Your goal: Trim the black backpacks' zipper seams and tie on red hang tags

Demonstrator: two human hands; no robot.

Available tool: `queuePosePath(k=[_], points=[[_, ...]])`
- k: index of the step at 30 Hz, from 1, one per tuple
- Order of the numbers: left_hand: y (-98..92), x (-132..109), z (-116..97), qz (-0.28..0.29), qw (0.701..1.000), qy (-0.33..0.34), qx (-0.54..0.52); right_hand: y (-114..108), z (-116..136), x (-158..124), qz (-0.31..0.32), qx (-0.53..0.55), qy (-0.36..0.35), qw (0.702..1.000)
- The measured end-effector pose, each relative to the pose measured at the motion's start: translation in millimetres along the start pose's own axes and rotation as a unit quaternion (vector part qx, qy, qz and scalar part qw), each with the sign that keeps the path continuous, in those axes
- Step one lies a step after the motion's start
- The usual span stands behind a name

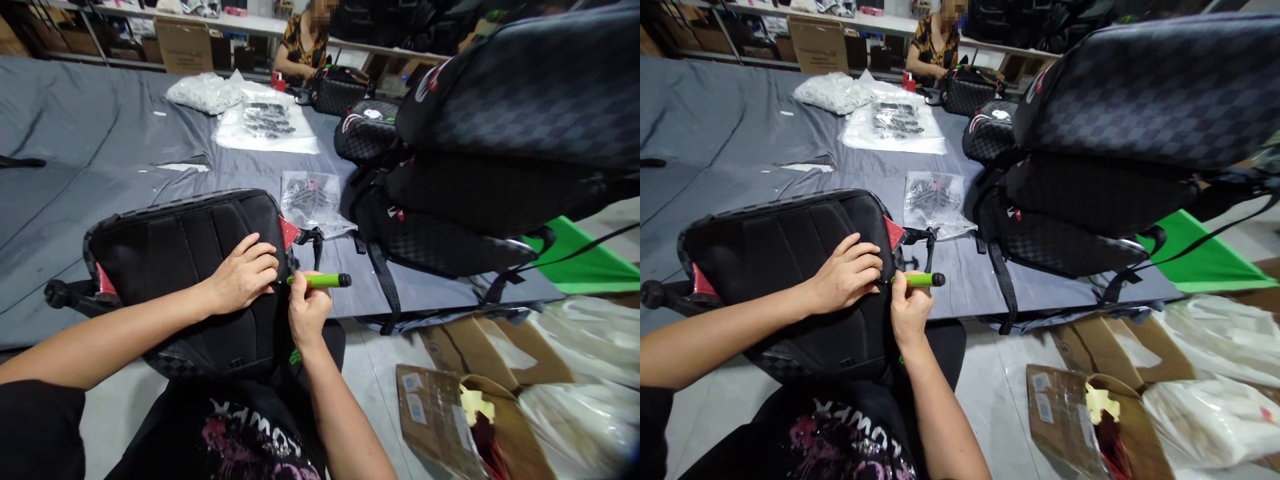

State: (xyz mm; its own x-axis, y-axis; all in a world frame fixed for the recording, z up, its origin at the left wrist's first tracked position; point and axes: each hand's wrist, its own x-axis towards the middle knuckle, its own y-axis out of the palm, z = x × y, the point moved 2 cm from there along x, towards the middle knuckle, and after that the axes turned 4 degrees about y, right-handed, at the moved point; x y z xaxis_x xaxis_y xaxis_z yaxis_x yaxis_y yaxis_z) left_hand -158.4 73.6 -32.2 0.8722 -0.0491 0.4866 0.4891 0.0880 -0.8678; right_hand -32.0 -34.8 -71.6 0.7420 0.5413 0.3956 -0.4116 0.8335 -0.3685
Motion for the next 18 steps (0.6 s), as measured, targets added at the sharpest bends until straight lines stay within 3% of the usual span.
queuePosePath(k=[9,14,18], points=[[1.3,0.3,2.3,0.002,1.000,-0.004,-0.016,-0.6,-2.0,-0.7,0.012,-0.009,0.021,1.000],[-1.7,1.7,2.9,-0.021,0.999,0.023,0.012,-4.6,-6.4,2.1,0.019,-0.084,0.002,0.996],[-3.1,2.0,4.5,0.011,0.998,0.030,0.054,-3.8,-17.4,10.7,0.033,-0.129,0.019,0.991]])
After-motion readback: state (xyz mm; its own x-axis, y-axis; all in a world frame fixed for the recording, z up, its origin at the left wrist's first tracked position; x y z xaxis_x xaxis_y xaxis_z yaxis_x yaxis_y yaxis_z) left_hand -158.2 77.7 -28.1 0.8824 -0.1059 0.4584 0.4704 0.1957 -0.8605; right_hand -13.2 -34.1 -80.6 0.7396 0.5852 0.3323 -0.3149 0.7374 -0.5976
